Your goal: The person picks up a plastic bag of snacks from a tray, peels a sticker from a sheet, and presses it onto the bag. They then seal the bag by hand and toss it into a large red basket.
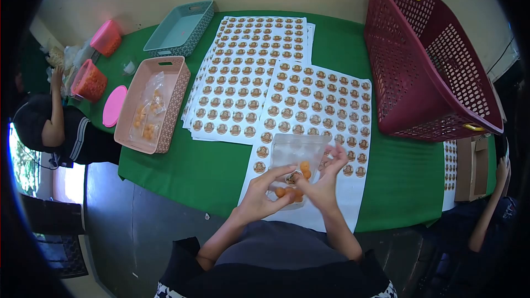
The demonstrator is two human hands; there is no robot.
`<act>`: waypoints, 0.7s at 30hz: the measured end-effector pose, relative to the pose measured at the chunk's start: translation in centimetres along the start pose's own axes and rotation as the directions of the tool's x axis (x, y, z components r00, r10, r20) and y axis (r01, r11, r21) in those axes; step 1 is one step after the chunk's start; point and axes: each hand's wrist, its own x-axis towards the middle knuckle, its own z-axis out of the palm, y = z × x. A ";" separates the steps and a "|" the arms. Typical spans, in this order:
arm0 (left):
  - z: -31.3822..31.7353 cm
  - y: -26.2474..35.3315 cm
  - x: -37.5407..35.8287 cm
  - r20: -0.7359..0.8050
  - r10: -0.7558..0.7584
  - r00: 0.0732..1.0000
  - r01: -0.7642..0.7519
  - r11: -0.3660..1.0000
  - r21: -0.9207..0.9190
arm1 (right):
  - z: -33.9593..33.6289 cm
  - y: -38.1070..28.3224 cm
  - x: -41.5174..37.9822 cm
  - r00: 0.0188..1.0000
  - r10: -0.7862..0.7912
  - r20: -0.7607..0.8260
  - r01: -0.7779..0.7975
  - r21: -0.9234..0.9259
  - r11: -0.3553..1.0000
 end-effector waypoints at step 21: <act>-0.2 -0.1 -0.5 -0.047 0.033 0.998 -0.030 0.997 0.073 | -0.7 0.5 0.3 0.999 0.036 -0.008 -0.034 0.173 0.984</act>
